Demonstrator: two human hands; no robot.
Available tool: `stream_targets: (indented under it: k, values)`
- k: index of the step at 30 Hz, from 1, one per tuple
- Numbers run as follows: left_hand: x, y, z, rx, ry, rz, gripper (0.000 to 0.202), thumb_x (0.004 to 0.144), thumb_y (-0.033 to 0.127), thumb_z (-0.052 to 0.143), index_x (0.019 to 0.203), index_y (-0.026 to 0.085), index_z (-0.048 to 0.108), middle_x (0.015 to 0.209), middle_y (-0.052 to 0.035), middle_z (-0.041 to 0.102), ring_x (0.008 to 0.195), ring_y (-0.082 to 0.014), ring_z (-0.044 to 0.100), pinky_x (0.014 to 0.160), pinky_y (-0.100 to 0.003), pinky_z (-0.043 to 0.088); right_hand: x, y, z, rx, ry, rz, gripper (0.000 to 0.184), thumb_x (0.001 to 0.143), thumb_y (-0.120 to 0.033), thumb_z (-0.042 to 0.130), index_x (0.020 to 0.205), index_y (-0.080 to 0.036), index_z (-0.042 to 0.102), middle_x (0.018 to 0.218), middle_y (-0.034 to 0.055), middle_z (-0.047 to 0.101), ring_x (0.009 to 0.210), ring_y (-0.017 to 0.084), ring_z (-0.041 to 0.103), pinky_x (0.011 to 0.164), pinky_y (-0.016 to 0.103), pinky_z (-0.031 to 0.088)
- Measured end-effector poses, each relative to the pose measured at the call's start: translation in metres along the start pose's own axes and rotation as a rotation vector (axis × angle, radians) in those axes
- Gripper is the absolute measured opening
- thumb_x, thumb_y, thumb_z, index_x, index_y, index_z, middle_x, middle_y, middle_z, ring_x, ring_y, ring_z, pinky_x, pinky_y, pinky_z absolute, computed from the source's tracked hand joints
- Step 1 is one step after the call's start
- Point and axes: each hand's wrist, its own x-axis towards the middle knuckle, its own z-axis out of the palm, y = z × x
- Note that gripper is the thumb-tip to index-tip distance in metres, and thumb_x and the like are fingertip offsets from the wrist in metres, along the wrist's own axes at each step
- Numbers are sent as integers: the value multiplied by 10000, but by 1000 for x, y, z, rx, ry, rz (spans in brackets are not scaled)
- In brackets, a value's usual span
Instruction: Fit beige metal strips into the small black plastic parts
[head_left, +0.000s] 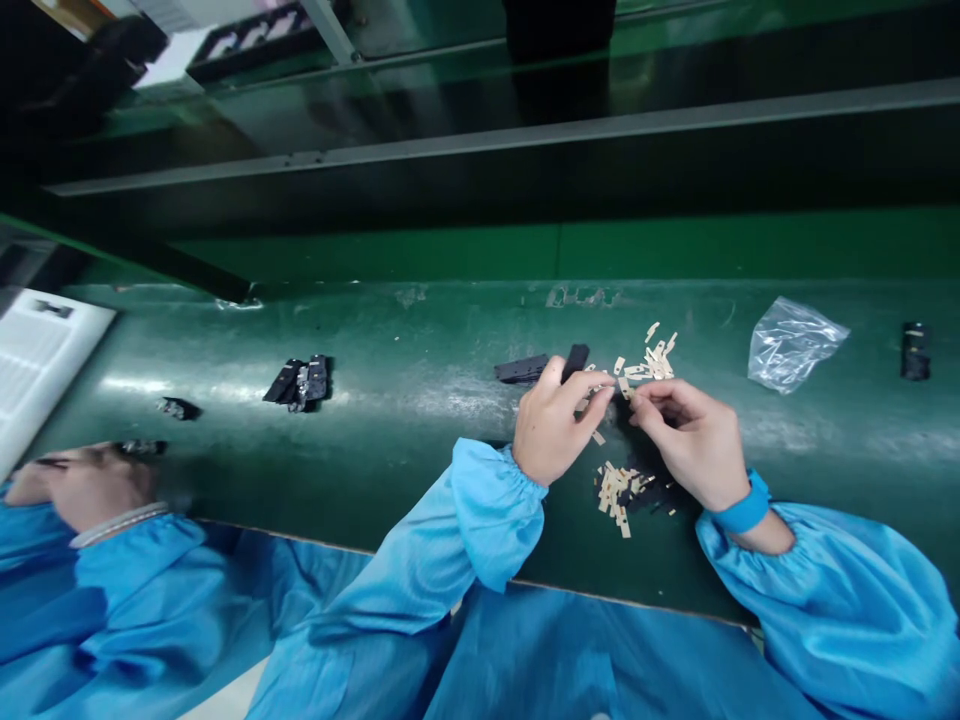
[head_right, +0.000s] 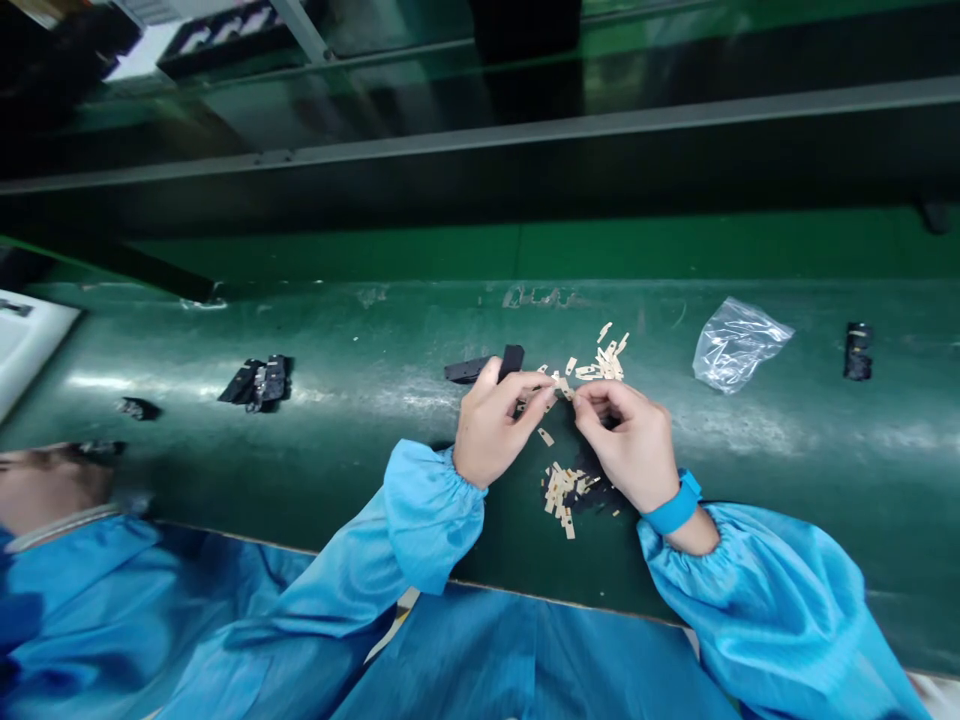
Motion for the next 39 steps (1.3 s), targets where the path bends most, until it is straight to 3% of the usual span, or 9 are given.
stream_targets:
  k: [6,10,16,22,25,30,32,35,39]
  values:
    - [-3,1,4,44,-20,131,236,1019,370,565,1080,261,765,1010,-41,675,786,-113,684,737,-222,550,-2,1,-1,45,-47,-11,123,933,-328,695,937,-214,740,825,30,756,670,167,690,660,304,555]
    - [-3,-1,6,-33,-77,100,217,1012,329,570,1075,247,760,1022,-37,686,750,-97,667,786,-239,566,-4,0,-2,31,-66,-31,117,936,-329,698,936,-220,740,815,27,757,673,167,686,650,300,548]
    - [2,-8,5,-137,-138,30,144,944,247,608,938,233,752,784,29,623,655,-83,560,891,-317,585,-1,-7,-5,-83,-84,-140,73,923,-278,694,884,-226,728,804,22,740,674,165,668,668,307,534]
    - [11,-10,-6,59,-37,-107,205,981,285,547,910,220,728,885,-24,615,782,-141,609,834,-318,561,6,-6,-13,-83,-25,-47,91,919,-237,638,835,-221,669,765,20,718,662,175,663,654,308,520]
    - [10,-8,-8,101,-135,-67,273,996,393,558,889,217,737,955,-54,614,793,-168,622,844,-347,559,8,-7,-15,-137,-71,-81,86,909,-220,638,828,-222,668,783,17,708,670,166,644,646,296,500]
    - [11,-8,-9,-149,-316,-39,312,976,300,600,1278,299,680,784,32,578,735,-133,579,1078,-444,500,9,-9,-14,-183,-154,-192,94,895,-166,622,838,-226,667,788,9,685,692,164,632,659,293,496]
    - [12,-9,-8,-214,-360,-29,246,982,305,591,1192,294,716,717,50,541,720,-126,565,1125,-482,469,9,-9,-14,-185,-179,-221,98,906,-167,611,851,-228,665,796,13,690,708,171,643,680,300,509]
    - [13,-11,-6,-226,-302,-46,121,953,303,630,1006,255,728,694,62,518,705,-113,544,1178,-524,422,7,-8,-13,-231,-102,-281,70,921,-192,626,931,-231,683,903,44,710,771,191,660,738,327,533]
    - [10,-8,-4,-211,-234,-25,83,933,280,643,974,241,703,712,69,522,679,-95,514,1162,-496,451,3,-11,-10,-283,35,-348,56,924,-207,654,963,-240,677,920,61,695,788,205,652,753,352,544]
